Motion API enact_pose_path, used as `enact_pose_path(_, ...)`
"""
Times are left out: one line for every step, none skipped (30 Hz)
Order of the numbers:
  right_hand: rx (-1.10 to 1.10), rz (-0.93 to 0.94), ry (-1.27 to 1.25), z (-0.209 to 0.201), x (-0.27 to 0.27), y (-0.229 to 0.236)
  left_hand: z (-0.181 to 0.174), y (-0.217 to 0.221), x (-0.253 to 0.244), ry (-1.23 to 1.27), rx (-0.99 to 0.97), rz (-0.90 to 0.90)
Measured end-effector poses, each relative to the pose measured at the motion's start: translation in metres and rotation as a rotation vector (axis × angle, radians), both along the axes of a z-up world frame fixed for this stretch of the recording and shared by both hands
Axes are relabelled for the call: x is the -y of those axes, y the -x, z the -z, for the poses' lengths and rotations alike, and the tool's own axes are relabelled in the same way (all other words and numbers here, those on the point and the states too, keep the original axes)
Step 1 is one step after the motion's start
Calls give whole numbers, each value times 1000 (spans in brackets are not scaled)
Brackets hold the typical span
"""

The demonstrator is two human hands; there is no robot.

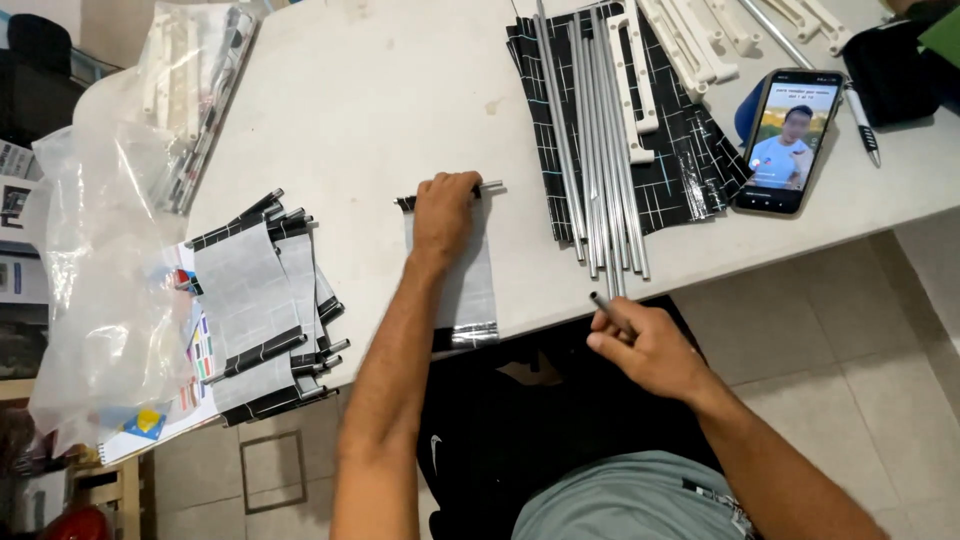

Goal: Assembling a modular storage rack by sliding metal rods into the sleeves of patterned sheets

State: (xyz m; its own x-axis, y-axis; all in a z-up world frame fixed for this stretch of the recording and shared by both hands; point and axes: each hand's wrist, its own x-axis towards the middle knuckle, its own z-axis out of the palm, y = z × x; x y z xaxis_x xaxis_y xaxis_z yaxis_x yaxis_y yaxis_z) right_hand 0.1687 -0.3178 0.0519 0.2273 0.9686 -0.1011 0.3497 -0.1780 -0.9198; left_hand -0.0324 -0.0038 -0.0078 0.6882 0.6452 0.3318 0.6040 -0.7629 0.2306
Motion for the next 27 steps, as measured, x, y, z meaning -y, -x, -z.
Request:
enact_pose_path(50, -73, 89, -3, 5, 5, 11, 3, -8, -85, 74, 23)
enact_pose_path(48, -71, 95, 7, 10, 7, 0, 1, -3, -79, 72, 25)
enact_pose_path(43, -82, 106, 17, 14, 7, -12, 0, 2, -120, 117, 7)
enact_pose_path(38, -92, 118, 26, 18, 6, -24, -1, 7, -162, 161, -10)
enact_pose_path(39, -104, 118, 22, 17, 5, -30, 12, 19, -162, 160, -22)
enact_pose_path(63, -110, 115, 17, 15, 4, -36, 24, 32, -102, 130, 5)
enact_pose_path(79, -110, 117, 14, 17, 5, -41, 37, 46, -36, 93, 37)
enact_pose_path(72, -116, 121, 10, 12, 3, -42, 50, 62, -31, 86, 31)
enact_pose_path(28, -140, 118, 5, 11, 5, -42, 66, 83, 49, 23, 17)
enact_pose_path(-18, -164, 115, 1, 11, 6, -42, 82, 104, 129, -41, 2)
enact_pose_path(-25, -167, 118, 10, 9, 8, -41, 88, 121, 132, -48, -1)
enact_pose_path(-33, -200, 113, 19, 7, 10, -40, 96, 139, 199, -13, 35)
enact_pose_path(-37, -239, 112, 27, 7, 11, -39, 103, 160, 270, 26, 65)
enact_pose_path(-42, -247, 118, 27, 2, 16, -33, 104, 171, 277, 23, 56)
enact_pose_path(3, -281, 129, 27, -1, 21, -27, 104, 184, 249, 27, 7)
enact_pose_path(48, -315, 139, 26, -4, 26, -21, 105, 198, 220, 31, -42)
enact_pose_path(48, -326, 144, 26, -5, 28, -13, 104, 201, 225, 32, -52)
enact_pose_path(103, -348, 146, 25, -6, 30, -7, 103, 204, 188, 63, -76)
enact_pose_path(156, -374, 146, 25, -6, 34, 0, 103, 209, 150, 92, -106)
enact_pose_path(154, -390, 148, 24, -6, 35, 4, 103, 213, 154, 90, -122)
enact_pose_path(164, -391, 165, 23, -7, 37, 8, 102, 212, 134, 126, -138)
enact_pose_path(174, -391, 182, 22, -9, 38, 12, 100, 211, 115, 162, -153)
enact_pose_path(170, -386, 184, 23, -10, 39, 11, 99, 210, 117, 159, -148)
enact_pose_path(166, -390, 195, 23, -11, 40, 11, 98, 209, 113, 175, -150)
enact_pose_path(159, -393, 207, 24, -11, 42, 10, 98, 209, 110, 189, -152)
enact_pose_path(154, -387, 209, 27, -10, 45, 11, 99, 210, 113, 184, -145)
enact_pose_path(146, -390, 189, 29, -11, 48, 11, 99, 210, 111, 187, -142)
